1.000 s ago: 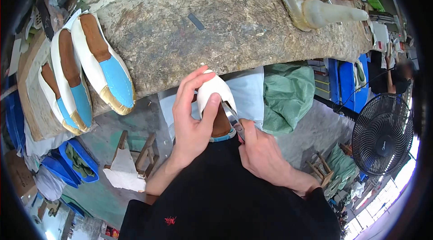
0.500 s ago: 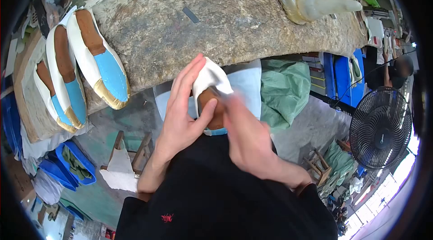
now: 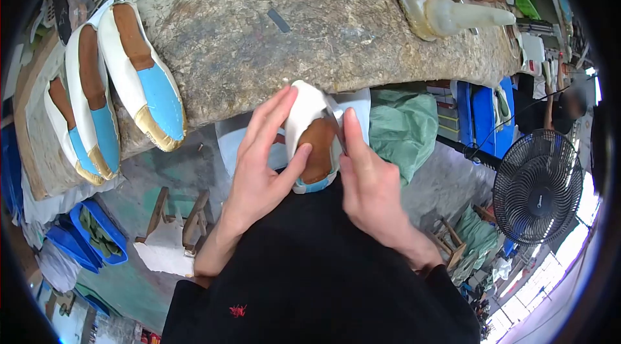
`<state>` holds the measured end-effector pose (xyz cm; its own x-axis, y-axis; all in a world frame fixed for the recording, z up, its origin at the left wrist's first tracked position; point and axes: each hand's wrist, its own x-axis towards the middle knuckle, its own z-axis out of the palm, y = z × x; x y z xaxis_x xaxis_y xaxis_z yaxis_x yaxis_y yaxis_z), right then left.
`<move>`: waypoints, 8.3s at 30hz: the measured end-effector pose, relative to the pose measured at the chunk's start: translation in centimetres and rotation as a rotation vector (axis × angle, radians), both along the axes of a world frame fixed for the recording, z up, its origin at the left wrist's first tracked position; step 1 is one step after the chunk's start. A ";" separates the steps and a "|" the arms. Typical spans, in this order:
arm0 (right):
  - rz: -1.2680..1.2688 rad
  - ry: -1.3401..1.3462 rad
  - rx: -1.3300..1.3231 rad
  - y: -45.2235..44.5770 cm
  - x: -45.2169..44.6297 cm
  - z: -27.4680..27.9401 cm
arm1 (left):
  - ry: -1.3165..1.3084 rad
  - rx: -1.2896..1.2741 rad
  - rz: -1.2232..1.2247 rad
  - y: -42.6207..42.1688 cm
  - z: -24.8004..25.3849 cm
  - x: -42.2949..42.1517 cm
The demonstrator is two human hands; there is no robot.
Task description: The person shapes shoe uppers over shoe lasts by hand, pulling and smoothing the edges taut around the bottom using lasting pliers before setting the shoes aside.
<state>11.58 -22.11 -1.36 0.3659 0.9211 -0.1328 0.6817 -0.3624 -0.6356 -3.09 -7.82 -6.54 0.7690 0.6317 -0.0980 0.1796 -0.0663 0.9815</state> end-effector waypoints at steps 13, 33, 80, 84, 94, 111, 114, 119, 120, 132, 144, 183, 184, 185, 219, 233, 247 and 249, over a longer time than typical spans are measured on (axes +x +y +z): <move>-0.266 0.595 0.155 1.1 3.5 -4.9 | 0.134 0.320 0.044 -0.9 -0.5 -1.6; -0.202 0.735 -0.103 -3.6 2.9 -6.0 | 0.286 0.035 -0.086 -5.8 -3.1 -3.5; -0.159 0.430 0.031 5.4 4.6 2.7 | 0.217 0.838 0.310 7.5 0.0 6.7; -0.166 0.550 0.020 4.5 4.6 1.0 | 0.220 0.806 0.280 7.7 0.0 7.0; -0.197 0.567 0.292 4.3 5.1 -3.9 | 0.244 0.823 0.279 7.4 0.2 7.4; -0.197 0.130 0.138 4.7 2.3 -9.0 | 0.279 0.736 0.158 8.3 1.5 7.8; -0.203 0.167 0.148 5.0 2.0 -9.0 | 0.277 0.729 0.284 7.8 0.6 9.3; -0.116 0.341 0.208 1.8 2.4 -8.7 | 0.232 0.760 0.376 7.9 -0.5 9.9; -0.144 0.480 0.165 -0.2 1.3 -8.5 | 0.246 0.794 0.356 7.8 0.1 9.8; -0.210 0.237 0.633 7.2 0.7 -8.0 | 0.170 0.762 0.068 9.5 1.0 6.2; -0.413 0.619 0.224 1.9 3.1 -5.8 | 0.225 0.765 -0.082 11.3 2.8 7.9; -0.384 0.580 0.266 0.8 7.5 -8.9 | 0.505 0.747 -0.609 11.2 5.5 16.5; -0.384 0.583 0.267 0.9 7.4 -8.9 | 0.509 0.762 -0.593 11.0 5.5 16.5; -0.401 0.591 0.298 1.0 7.2 -9.0 | 0.515 0.776 -0.578 10.9 5.5 16.4; -0.567 1.011 0.185 -6.8 7.7 -9.3 | -0.204 0.389 0.585 4.3 -2.9 3.6; -0.267 0.933 0.176 0.2 4.6 -5.8 | 0.222 0.865 0.078 7.9 1.6 6.8; -0.258 1.009 0.362 4.8 3.4 -7.8 | 0.216 0.923 0.036 8.8 1.5 8.9; -0.313 1.026 0.236 4.4 3.9 -6.4 | 0.216 0.932 0.031 9.0 1.6 9.0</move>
<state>15.43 -17.68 -7.74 0.4037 0.8493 -0.3403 -0.3120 -0.2218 -0.9238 5.92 1.17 -4.89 0.7749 0.5469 0.3168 0.3652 -0.7966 0.4818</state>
